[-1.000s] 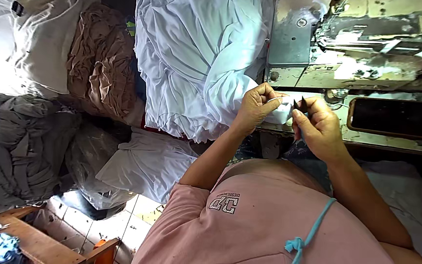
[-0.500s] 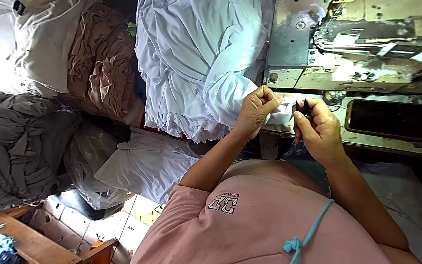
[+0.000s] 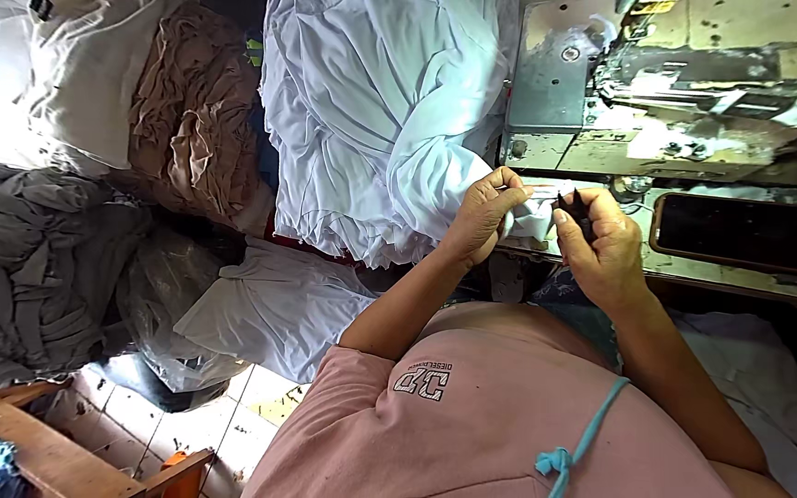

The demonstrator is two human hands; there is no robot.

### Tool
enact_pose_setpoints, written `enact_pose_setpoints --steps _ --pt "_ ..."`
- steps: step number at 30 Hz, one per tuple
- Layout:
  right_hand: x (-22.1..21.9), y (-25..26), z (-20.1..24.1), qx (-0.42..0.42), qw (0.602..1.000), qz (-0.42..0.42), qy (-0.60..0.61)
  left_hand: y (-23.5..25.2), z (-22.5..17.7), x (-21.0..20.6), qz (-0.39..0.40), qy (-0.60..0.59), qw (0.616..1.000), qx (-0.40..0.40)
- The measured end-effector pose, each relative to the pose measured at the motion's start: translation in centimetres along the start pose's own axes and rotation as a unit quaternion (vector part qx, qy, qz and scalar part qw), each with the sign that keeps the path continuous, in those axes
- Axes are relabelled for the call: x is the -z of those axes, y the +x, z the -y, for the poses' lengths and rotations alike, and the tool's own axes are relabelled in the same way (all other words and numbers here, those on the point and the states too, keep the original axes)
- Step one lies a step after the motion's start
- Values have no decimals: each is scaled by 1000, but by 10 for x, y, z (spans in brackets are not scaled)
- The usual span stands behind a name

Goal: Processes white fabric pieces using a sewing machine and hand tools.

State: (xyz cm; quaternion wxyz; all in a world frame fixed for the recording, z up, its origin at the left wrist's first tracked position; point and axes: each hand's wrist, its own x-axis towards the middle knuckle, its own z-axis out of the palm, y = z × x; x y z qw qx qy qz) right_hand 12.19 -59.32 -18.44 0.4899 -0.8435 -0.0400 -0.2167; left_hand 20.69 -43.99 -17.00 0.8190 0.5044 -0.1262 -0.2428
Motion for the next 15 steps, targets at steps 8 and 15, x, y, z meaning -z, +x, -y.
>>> enact_pose_setpoints --steps 8,15 --pt "-3 4 6 81 985 -40 -148 -5 0 -9 4 55 997 -61" --pt "4 2 3 11 1000 12 12 -3 0 -8 2 47 995 -84"
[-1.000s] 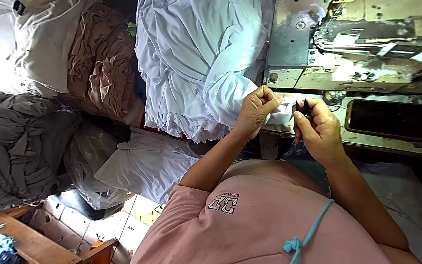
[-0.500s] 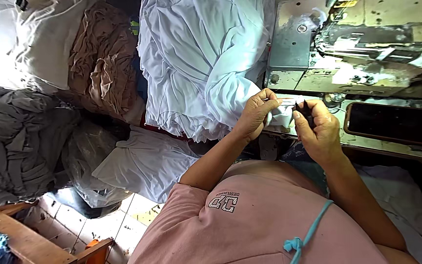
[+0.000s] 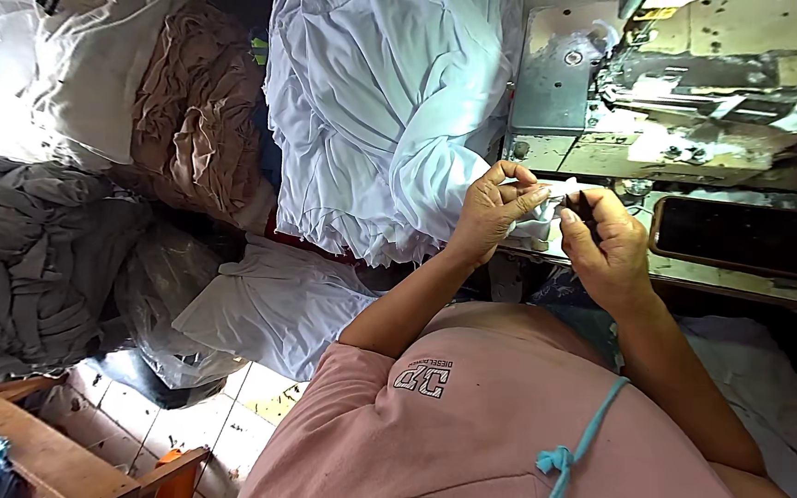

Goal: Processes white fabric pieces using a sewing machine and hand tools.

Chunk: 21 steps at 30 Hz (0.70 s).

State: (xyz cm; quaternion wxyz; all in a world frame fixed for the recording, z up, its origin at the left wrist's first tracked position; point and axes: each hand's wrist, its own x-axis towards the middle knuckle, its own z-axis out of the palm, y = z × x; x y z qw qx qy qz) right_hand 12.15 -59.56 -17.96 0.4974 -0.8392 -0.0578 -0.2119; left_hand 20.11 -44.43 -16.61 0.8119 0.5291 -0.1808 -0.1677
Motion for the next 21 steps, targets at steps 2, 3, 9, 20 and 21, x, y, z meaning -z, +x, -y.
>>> enact_pose_setpoints --steps 2,3,9,20,21 --pt "2 -1 1 5 1000 2 -11 0 -2 0 1 -3 1000 9" --pt "2 -1 2 13 1000 1 -26 0 -2 -1 0 -3 1000 11" --pt "4 -2 3 14 1000 7 -3 1 -2 1 6 -12 1000 19" --pt "4 0 1 -34 994 34 100 1 -2 3 14 -19 999 23" --pt "4 0 1 -35 993 38 108 1 -2 4 13 -20 999 23"
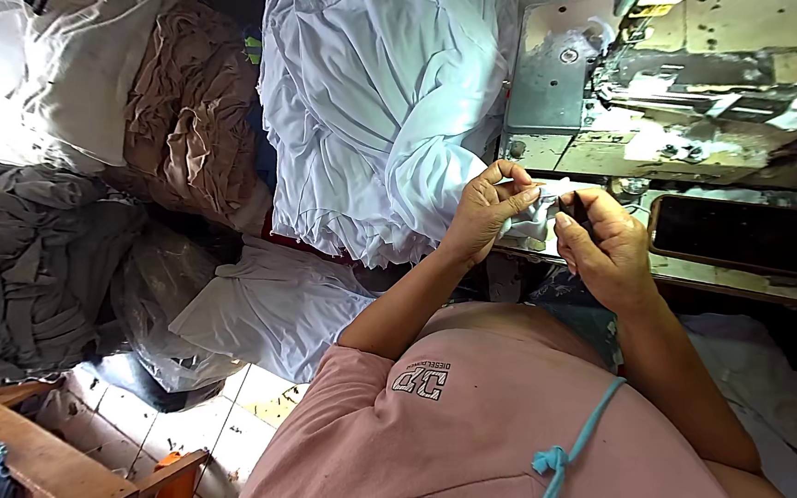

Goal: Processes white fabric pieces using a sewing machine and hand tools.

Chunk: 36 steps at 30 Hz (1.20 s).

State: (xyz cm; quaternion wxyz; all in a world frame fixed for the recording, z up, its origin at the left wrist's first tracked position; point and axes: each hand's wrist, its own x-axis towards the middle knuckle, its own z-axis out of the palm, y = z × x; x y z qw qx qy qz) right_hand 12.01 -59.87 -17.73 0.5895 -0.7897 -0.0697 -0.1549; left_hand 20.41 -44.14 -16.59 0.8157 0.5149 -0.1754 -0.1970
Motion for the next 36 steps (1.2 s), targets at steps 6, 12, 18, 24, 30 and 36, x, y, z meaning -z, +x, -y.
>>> enact_pose_setpoints --steps 6,12,18,24,30,36 --pt "-1 2 3 -11 1000 3 18 0 0 2 4 -6 1000 -2" --pt "-2 3 5 -27 999 8 31 1 2 5 14 -11 1000 -11" --pt "-6 4 2 -8 1000 -7 13 3 5 7 31 4 998 -49" --pt "-15 4 4 107 953 -87 -269 1 7 7 48 82 992 -86" --pt "-12 5 1 127 936 -51 -326 -1 7 9 57 141 982 -111" --pt "22 15 -10 54 986 -94 -123 5 -2 21 76 90 990 -70"
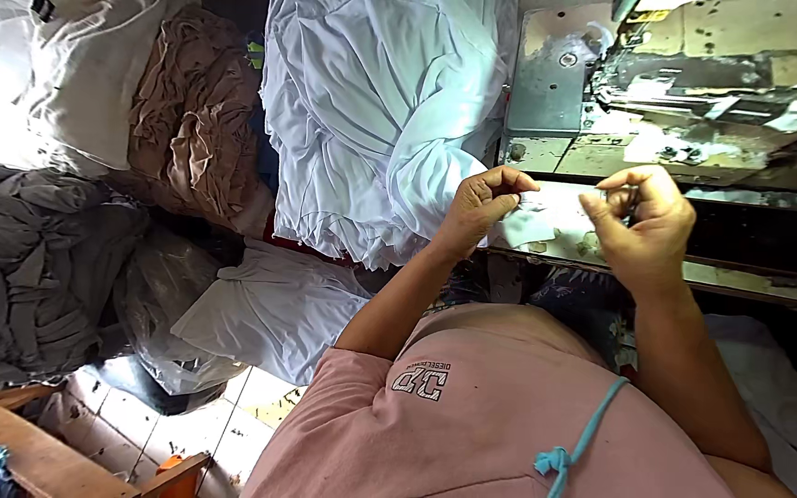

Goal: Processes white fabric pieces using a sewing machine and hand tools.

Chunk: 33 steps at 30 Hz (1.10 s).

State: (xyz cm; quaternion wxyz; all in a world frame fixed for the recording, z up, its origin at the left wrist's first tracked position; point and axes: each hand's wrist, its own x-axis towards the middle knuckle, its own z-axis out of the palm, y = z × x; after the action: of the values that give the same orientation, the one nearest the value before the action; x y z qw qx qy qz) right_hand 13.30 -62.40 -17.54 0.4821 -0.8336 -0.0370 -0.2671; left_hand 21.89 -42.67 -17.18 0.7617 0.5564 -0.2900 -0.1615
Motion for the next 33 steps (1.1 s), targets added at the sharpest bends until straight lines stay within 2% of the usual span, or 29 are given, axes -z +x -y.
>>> enact_pose_setpoints --steps 2,3,6,8,9,15,17,20,22,25,29,31,33 --pt "1 8 -11 -28 996 33 76 3 -3 1 17 -17 1000 13" --pt "1 10 -15 -47 986 83 135 4 -5 1 27 -20 999 14" --pt "-13 11 -23 -105 910 233 326 9 -13 2 66 -16 998 12" --pt "-19 7 -28 -119 863 283 401 12 -17 6 89 -6 996 5" --pt "-20 6 -29 -118 856 287 412 13 -18 9 93 -1 996 3" --pt "5 12 -22 -97 913 165 360 18 -23 20 90 55 994 36" --pt "12 14 -19 -53 917 164 359 20 -24 16 108 137 984 26" --pt "17 15 -20 -27 919 176 352 23 -22 10 118 250 961 -33" --pt "17 15 -20 -26 937 167 307 23 -22 9 124 257 957 -47" --pt "10 12 -17 -22 961 109 251 22 -22 7 116 242 962 -42" --pt "6 12 -21 16 969 30 245 21 -19 12 101 277 952 -75" --pt "3 11 -24 13 968 26 248 21 -17 17 102 278 952 -75" --pt "-1 12 -26 -8 966 34 256 24 -15 21 113 246 962 -39"
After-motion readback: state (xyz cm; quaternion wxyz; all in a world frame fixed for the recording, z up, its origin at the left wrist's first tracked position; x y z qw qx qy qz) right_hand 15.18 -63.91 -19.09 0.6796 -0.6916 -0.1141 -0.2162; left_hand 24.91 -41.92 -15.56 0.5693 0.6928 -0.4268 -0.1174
